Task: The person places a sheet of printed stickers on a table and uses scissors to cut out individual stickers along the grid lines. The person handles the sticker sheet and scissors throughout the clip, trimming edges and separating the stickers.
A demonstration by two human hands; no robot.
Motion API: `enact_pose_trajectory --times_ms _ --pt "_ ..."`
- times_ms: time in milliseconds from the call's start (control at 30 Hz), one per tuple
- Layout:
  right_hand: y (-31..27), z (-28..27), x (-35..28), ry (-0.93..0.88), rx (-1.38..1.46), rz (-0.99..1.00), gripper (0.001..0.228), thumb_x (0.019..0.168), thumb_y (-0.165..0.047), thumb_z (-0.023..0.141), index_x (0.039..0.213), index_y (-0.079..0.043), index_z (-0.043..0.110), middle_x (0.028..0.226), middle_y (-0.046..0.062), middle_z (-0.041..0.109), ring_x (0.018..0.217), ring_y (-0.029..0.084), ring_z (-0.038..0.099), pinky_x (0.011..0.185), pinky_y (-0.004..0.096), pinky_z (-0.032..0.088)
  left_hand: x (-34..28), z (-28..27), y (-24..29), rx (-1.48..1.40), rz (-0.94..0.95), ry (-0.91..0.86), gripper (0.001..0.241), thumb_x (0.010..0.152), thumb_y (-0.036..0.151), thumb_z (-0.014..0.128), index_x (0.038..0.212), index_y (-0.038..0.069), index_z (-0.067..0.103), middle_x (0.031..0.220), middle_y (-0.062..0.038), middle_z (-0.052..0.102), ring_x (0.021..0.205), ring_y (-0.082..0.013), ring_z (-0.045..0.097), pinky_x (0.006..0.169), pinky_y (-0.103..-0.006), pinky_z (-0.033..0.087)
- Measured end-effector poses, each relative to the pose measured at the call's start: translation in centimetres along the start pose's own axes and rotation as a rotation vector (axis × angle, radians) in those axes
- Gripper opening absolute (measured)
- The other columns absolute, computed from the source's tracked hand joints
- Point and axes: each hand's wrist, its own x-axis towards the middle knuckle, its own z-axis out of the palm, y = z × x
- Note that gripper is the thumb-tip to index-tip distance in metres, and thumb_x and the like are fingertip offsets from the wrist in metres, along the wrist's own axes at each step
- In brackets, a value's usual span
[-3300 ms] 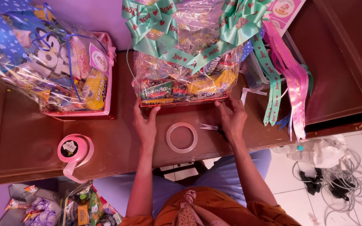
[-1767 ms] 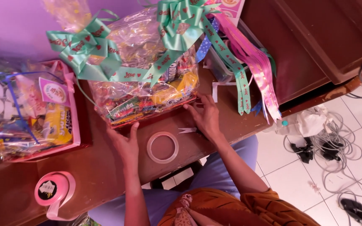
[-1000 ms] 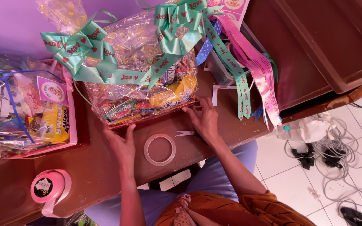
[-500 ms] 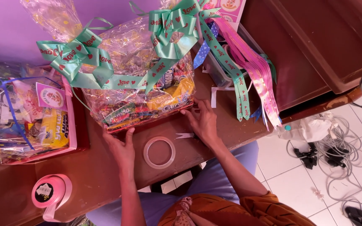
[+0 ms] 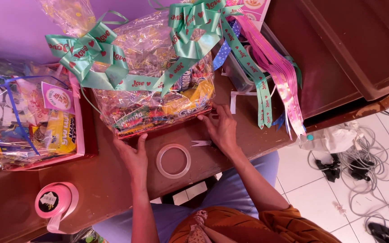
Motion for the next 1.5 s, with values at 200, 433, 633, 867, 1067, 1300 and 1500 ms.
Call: enact_pose_trajectory --times_ms 200,433,633,867,1067,1300,1500 --pt "0.0 -0.3 0.1 -0.01 -0.005 -0.006 0.051 0.081 -0.041 0.089 0.115 -0.006 0.072 0.105 0.008 0.069 0.087 0.031 0.075 0.075 0.044 0.062 0.1 0.0 -0.1 0.041 0.005 0.014 0.091 0.086 0.037 0.084 0.147 -0.008 0.035 0.141 -0.032 0.047 0.136 -0.0431 0.047 0.116 -0.0477 0.037" --pt "0.4 -0.1 -0.1 -0.006 0.029 -0.013 0.052 0.081 -0.037 0.09 0.116 -0.004 0.072 0.107 0.01 0.068 0.092 0.033 0.075 0.075 0.039 0.063 0.1 -0.1 -0.4 0.041 -0.017 -0.011 0.092 0.086 0.041 0.082 0.148 -0.008 0.033 0.143 -0.031 0.046 0.138 -0.0423 0.045 0.118 -0.0461 0.035" --pt "0.5 -0.3 0.0 -0.02 0.012 -0.017 0.052 0.082 -0.037 0.089 0.118 -0.004 0.072 0.109 0.011 0.068 0.094 0.033 0.074 0.077 0.042 0.063 0.3 0.0 -0.7 0.057 0.01 -0.002 0.095 0.085 0.043 0.082 0.15 -0.006 0.032 0.143 -0.031 0.046 0.139 -0.0408 0.045 0.118 -0.0446 0.035" --pt "-1.0 -2.3 1.3 -0.097 0.144 -0.017 0.059 0.086 -0.033 0.087 0.128 0.004 0.068 0.109 0.022 0.069 0.098 0.041 0.072 0.082 0.044 0.063 0.5 -1.7 1.7 -0.063 -0.011 -0.08 0.101 0.085 0.035 0.085 0.154 -0.006 0.023 0.154 -0.034 0.033 0.145 -0.0449 0.034 0.122 -0.0492 0.027" --pt "-4.4 -4.9 5.4 -0.097 0.25 -0.1 0.067 0.097 -0.027 0.078 0.15 0.001 0.049 0.134 0.032 0.06 0.124 0.048 0.057 0.104 0.053 0.051 2.0 -3.1 3.4 -0.133 0.053 -0.092 0.109 0.091 0.036 0.081 0.164 0.005 0.007 0.165 -0.031 0.015 0.153 -0.0424 0.018 0.127 -0.0513 0.015" --pt "-6.5 -4.5 10.2 -0.327 0.506 -0.102 0.058 0.111 -0.039 0.044 0.158 -0.007 0.032 0.165 0.013 0.031 0.155 0.023 0.028 0.126 0.035 0.027 3.7 -3.7 5.5 -0.247 0.185 -0.084 0.06 0.11 0.038 0.043 0.16 0.009 0.025 0.167 -0.012 0.028 0.155 -0.0253 0.027 0.125 -0.0377 0.026" --pt "-5.4 -3.5 11.5 -0.322 0.657 -0.038 0.06 0.107 -0.04 0.05 0.151 0.0 0.043 0.159 0.021 0.04 0.148 0.032 0.042 0.121 0.042 0.038 4.5 -3.9 5.1 -0.206 0.301 0.025 0.052 0.111 0.033 0.043 0.151 -0.002 0.039 0.158 -0.021 0.037 0.149 -0.0317 0.038 0.122 -0.0411 0.034"
